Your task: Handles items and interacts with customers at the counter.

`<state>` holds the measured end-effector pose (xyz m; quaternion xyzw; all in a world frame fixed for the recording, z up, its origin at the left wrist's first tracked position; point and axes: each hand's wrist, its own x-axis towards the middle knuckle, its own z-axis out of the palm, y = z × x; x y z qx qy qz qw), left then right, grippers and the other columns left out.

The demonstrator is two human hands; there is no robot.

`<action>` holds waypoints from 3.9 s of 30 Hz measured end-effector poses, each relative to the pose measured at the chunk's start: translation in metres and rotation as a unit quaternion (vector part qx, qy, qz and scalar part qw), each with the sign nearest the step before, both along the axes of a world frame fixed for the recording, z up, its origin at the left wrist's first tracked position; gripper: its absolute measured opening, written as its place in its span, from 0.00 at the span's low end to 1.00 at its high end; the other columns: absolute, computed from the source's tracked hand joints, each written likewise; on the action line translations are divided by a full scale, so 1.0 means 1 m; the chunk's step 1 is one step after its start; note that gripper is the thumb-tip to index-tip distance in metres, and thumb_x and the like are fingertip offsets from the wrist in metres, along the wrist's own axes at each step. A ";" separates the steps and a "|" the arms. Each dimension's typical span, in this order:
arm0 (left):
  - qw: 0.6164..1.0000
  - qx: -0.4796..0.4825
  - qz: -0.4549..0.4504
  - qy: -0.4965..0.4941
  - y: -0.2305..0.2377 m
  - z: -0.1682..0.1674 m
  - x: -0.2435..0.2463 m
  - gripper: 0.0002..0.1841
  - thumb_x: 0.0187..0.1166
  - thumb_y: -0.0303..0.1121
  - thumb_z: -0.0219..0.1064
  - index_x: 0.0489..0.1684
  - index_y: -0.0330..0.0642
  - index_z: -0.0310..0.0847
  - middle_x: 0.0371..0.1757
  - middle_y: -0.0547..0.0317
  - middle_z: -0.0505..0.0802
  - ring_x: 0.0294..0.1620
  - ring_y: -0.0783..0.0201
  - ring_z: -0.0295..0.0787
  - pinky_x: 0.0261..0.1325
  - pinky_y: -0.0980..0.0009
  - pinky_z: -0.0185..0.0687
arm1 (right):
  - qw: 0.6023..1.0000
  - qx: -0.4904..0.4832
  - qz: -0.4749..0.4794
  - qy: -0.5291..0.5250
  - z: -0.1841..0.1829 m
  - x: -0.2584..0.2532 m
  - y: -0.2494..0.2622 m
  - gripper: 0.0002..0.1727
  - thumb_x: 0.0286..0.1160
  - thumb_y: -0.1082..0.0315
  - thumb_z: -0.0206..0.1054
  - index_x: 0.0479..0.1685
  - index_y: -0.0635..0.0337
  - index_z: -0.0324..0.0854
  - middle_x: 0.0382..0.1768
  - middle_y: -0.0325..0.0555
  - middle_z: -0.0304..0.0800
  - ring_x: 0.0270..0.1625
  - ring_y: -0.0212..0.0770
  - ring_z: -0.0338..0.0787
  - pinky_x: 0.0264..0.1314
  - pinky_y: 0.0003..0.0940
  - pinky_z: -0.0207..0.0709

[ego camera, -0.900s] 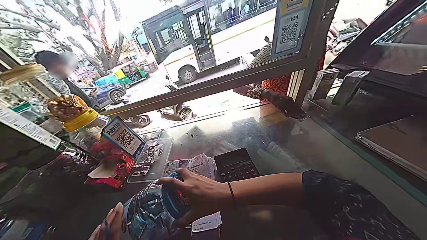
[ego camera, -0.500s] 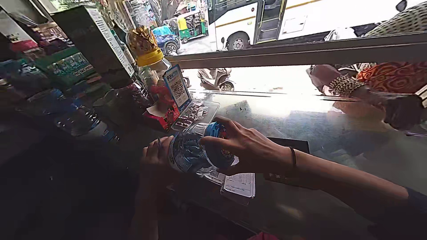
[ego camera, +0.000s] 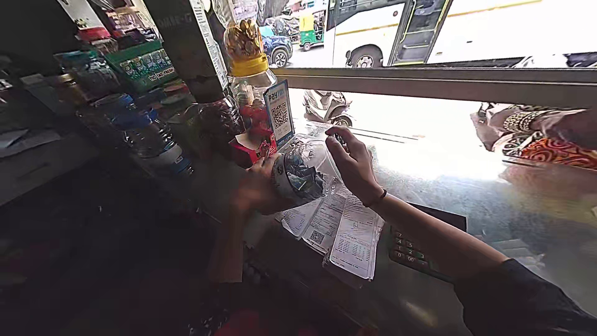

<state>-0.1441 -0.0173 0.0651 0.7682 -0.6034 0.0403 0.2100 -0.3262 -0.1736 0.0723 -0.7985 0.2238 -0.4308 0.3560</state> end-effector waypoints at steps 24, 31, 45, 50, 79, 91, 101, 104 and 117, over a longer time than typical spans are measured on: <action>0.991 0.007 -0.126 0.047 0.003 -0.002 0.022 0.60 0.36 0.49 0.92 0.84 0.43 0.69 0.70 0.42 0.86 0.70 0.47 0.84 0.71 0.44 0.78 | 0.959 -0.058 0.154 0.230 -0.001 -0.077 0.001 0.64 0.50 0.44 0.84 0.94 0.40 0.47 0.61 0.54 0.84 0.48 0.44 0.93 0.45 0.45 0.88; 0.981 -0.032 -0.177 0.067 0.000 -0.009 0.036 0.59 0.35 0.49 0.91 0.83 0.41 0.71 0.71 0.42 0.86 0.71 0.49 0.84 0.71 0.47 0.78 | 0.779 -0.585 0.160 0.161 0.028 -0.103 -0.028 0.25 0.70 0.64 0.74 0.67 0.24 0.86 0.74 0.65 0.77 0.70 0.64 0.84 0.55 0.48 0.84; 0.978 -0.082 -0.165 0.099 0.022 -0.022 0.038 0.66 0.28 0.52 0.93 0.85 0.40 0.67 0.75 0.45 0.83 0.75 0.55 0.80 0.76 0.55 0.76 | 0.900 -0.337 0.231 0.149 0.032 -0.079 0.005 0.12 0.80 0.69 0.62 0.41 0.55 0.94 0.40 0.39 0.95 0.42 0.29 0.93 0.46 0.22 0.85; 0.983 -0.068 -0.148 0.082 0.023 -0.022 0.033 0.67 0.26 0.52 0.93 0.85 0.42 0.66 0.75 0.45 0.83 0.76 0.51 0.79 0.76 0.50 0.76 | 0.858 -0.319 0.279 0.290 0.018 -0.024 0.020 0.07 0.77 0.72 0.69 0.37 0.66 0.92 0.33 0.56 0.92 0.40 0.55 0.92 0.44 0.52 0.82; 0.973 -0.162 -0.162 0.002 0.039 -0.050 0.056 0.71 0.41 0.70 0.85 0.82 0.21 0.60 0.76 0.23 0.77 0.81 0.36 0.72 0.87 0.49 0.60 | 0.748 0.141 -0.581 0.286 -0.081 -0.455 -0.147 0.19 0.90 0.70 0.55 0.68 0.77 0.78 0.69 0.83 0.76 0.74 0.81 0.75 0.70 0.78 0.66; 0.969 -0.221 -0.076 0.080 0.072 -0.085 0.085 0.76 0.36 0.69 0.85 0.81 0.12 0.51 0.75 0.22 0.77 0.81 0.52 0.75 0.87 0.63 0.62 | 0.849 0.028 -0.412 0.330 -0.060 -0.399 -0.153 0.20 0.91 0.67 0.53 0.58 0.78 0.83 0.58 0.80 0.85 0.65 0.80 0.83 0.65 0.79 0.67; 0.968 -0.228 -0.069 0.081 0.055 -0.059 0.041 0.76 0.26 0.68 0.88 0.80 0.18 0.62 0.73 0.32 0.83 0.77 0.57 0.79 0.83 0.65 0.69 | 0.845 -0.176 0.228 0.451 -0.037 -0.130 0.022 0.48 0.71 0.38 0.73 0.93 0.35 0.58 0.92 0.67 0.49 0.92 0.74 0.49 0.87 0.72 0.46; 0.968 -0.225 -0.083 0.071 0.053 -0.053 0.029 0.72 0.27 0.64 0.89 0.81 0.23 0.64 0.73 0.35 0.83 0.76 0.57 0.81 0.79 0.63 0.74 | 0.829 -0.168 0.250 0.472 -0.048 -0.113 0.015 0.46 0.71 0.37 0.72 0.92 0.35 0.61 0.86 0.70 0.60 0.86 0.73 0.60 0.79 0.69 0.59; 0.975 -0.135 -0.157 0.079 0.034 -0.026 0.037 0.68 0.26 0.59 0.89 0.80 0.28 0.69 0.71 0.39 0.86 0.74 0.56 0.82 0.78 0.60 0.76 | 0.861 -0.438 0.253 -0.051 0.002 -0.025 0.006 0.36 0.64 0.43 0.68 0.77 0.42 0.79 0.75 0.68 0.72 0.78 0.59 0.72 0.73 0.45 0.74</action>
